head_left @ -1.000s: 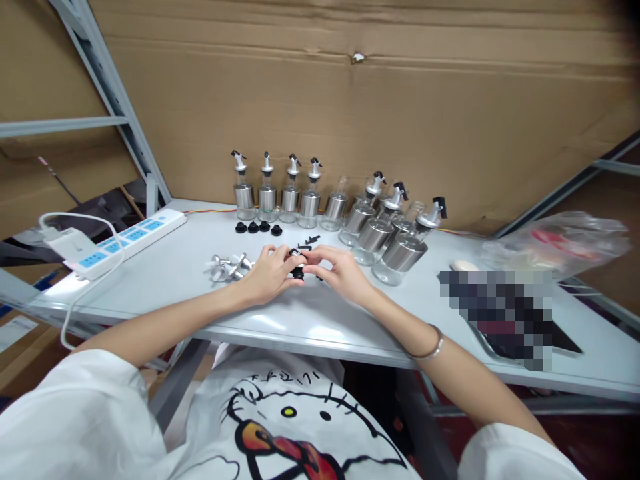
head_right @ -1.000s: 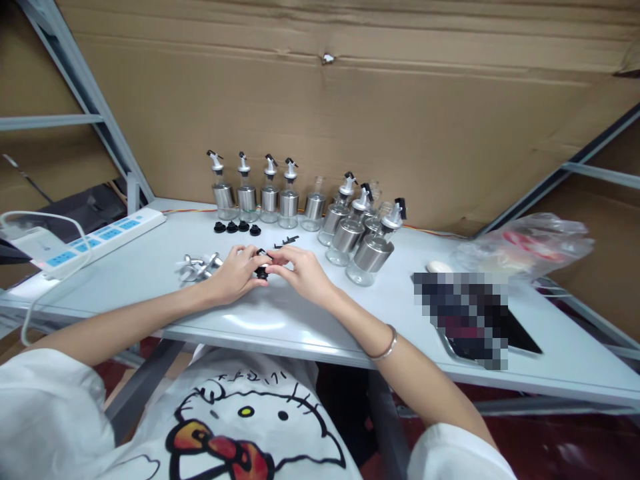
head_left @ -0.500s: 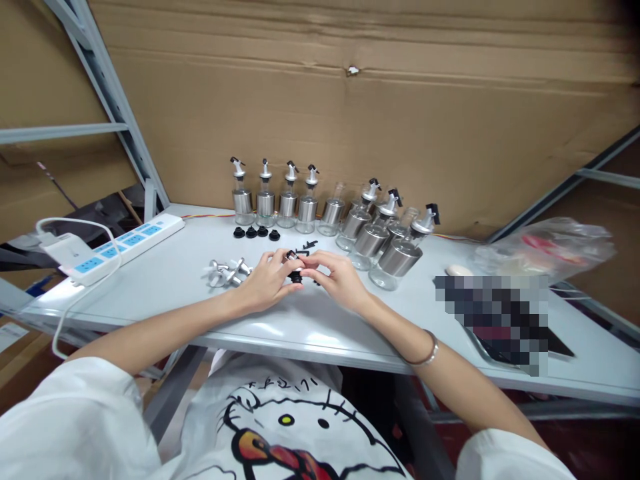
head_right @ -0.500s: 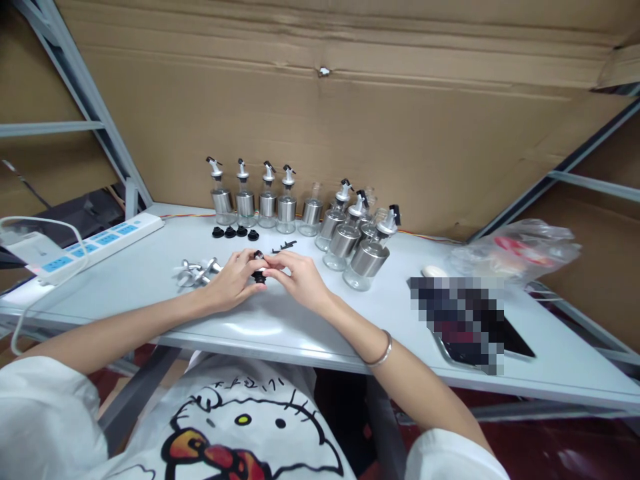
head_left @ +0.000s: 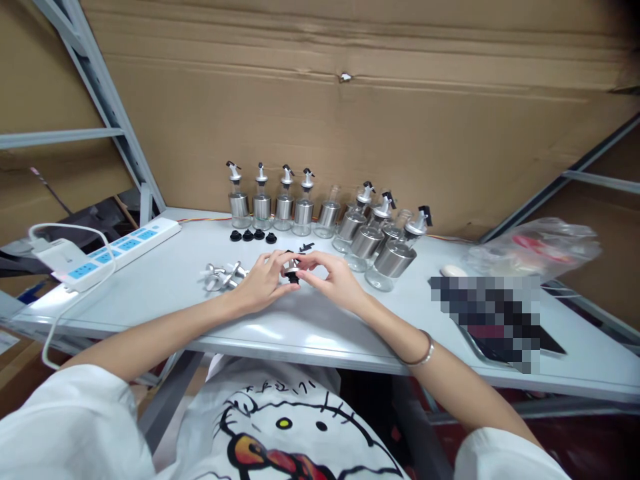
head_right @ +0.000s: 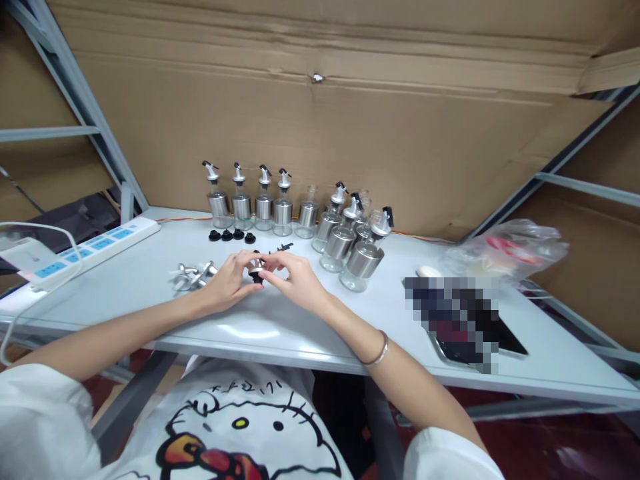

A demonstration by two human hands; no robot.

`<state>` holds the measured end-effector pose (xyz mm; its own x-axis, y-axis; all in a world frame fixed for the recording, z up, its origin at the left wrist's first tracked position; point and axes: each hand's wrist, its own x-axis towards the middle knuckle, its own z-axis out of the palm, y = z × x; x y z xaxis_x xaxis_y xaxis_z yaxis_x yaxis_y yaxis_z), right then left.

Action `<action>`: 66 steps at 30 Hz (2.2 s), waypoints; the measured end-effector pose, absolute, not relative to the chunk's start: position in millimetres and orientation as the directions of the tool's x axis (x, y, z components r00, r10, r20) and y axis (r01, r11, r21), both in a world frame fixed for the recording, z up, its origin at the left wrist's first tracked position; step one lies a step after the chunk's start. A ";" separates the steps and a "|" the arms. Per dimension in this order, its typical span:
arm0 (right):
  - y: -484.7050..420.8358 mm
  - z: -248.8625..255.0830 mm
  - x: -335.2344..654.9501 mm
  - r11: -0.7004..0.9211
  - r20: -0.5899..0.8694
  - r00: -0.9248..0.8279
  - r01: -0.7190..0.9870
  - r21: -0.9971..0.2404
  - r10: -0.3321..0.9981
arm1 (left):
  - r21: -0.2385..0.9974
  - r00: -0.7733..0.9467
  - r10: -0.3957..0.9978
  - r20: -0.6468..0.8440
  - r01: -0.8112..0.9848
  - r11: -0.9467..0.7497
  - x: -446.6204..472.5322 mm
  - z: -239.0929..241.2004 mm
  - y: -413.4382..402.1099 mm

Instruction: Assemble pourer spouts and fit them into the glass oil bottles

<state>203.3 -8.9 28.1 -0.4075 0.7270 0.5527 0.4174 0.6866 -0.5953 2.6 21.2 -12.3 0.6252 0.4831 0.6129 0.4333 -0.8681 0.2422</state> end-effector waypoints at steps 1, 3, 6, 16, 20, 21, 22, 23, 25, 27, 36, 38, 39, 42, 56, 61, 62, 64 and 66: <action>-8.9 28.6 203.4 0.675 0.539 -0.407 0.421 -0.606 0.738 | 0.251 0.631 0.495 0.597 0.440 -0.862 2.8 -10.4 21.0; -8.8 29.1 203.7 0.662 0.525 -0.405 0.422 -0.619 0.749 | 0.263 0.635 0.521 0.571 0.460 -0.848 3.0 -7.3 20.4; -8.6 28.6 203.4 0.648 0.508 -0.405 0.417 -0.637 0.760 | 0.273 0.638 0.551 0.537 0.487 -0.830 3.2 -5.1 19.6; -9.7 25.2 200.2 0.650 0.483 -0.453 0.368 -0.664 0.750 | 0.278 0.614 0.599 0.514 0.541 -0.794 4.1 -1.6 16.5; -9.4 25.4 200.3 0.665 0.503 -0.457 0.332 -0.669 0.734 | 0.323 0.579 0.610 0.541 0.527 -0.786 5.8 6.2 15.2; -9.1 25.3 200.1 0.660 0.508 -0.446 0.313 -0.683 0.737 | 0.333 0.568 0.609 0.553 0.519 -0.787 6.4 8.5 15.5; -8.6 25.2 199.9 0.653 0.512 -0.433 0.293 -0.699 0.742 | 0.344 0.558 0.605 0.568 0.507 -0.790 7.1 10.6 16.0; -7.9 24.8 199.6 0.645 0.514 -0.421 0.274 -0.713 0.748 | 0.353 0.548 0.599 0.583 0.494 -0.795 7.8 12.4 16.9; -6.2 23.6 199.3 0.635 0.517 -0.400 0.260 -0.727 0.756 | 0.344 0.544 0.577 0.609 0.474 -0.810 9.6 14.5 19.8; -3.8 21.7 199.4 0.637 0.526 -0.383 0.271 -0.722 0.759 | 0.291 0.571 0.536 0.622 0.467 -0.835 12.3 15.0 23.8; 8.3 19.7 205.3 0.543 0.526 -0.142 0.305 -0.783 0.838 | 0.310 0.750 0.453 0.482 0.338 -0.889 27.7 29.6 52.4; 9.6 20.9 207.4 0.523 0.526 -0.079 0.301 -0.797 0.847 | 0.373 0.762 0.490 0.424 0.346 -0.861 30.1 33.5 65.3; 10.1 21.4 208.4 0.516 0.524 -0.058 0.294 -0.804 0.850 | 0.367 0.755 0.521 0.398 0.390 -0.845 32.1 34.9 73.5; 10.8 23.2 210.2 0.522 0.533 -0.029 0.258 -0.813 0.845 | 0.131 0.732 0.593 0.335 0.587 -0.799 42.4 36.5 102.8; 2.0 32.6 207.9 0.541 0.578 0.027 0.316 -0.779 0.816 | -0.178 0.664 0.616 0.424 0.728 -0.663 73.5 29.2 151.8; 0.8 29.9 208.9 0.587 0.623 -0.023 0.363 -0.724 0.782 | -0.096 0.571 0.632 0.524 0.777 -0.622 107.7 58.8 154.5; 0.6 29.4 209.0 0.594 0.628 -0.032 0.369 -0.715 0.777 | -0.068 0.548 0.638 0.541 0.784 -0.617 115.9 65.7 156.4; 0.3 28.2 209.2 0.606 0.633 -0.058 0.369 -0.705 0.772 | 0.033 0.516 0.673 0.530 0.780 -0.625 130.8 77.8 160.3; 0.3 27.0 209.1 0.618 0.637 -0.081 0.365 -0.697 0.766 | 0.114 0.506 0.724 0.469 0.778 -0.617 142.5 86.0 163.4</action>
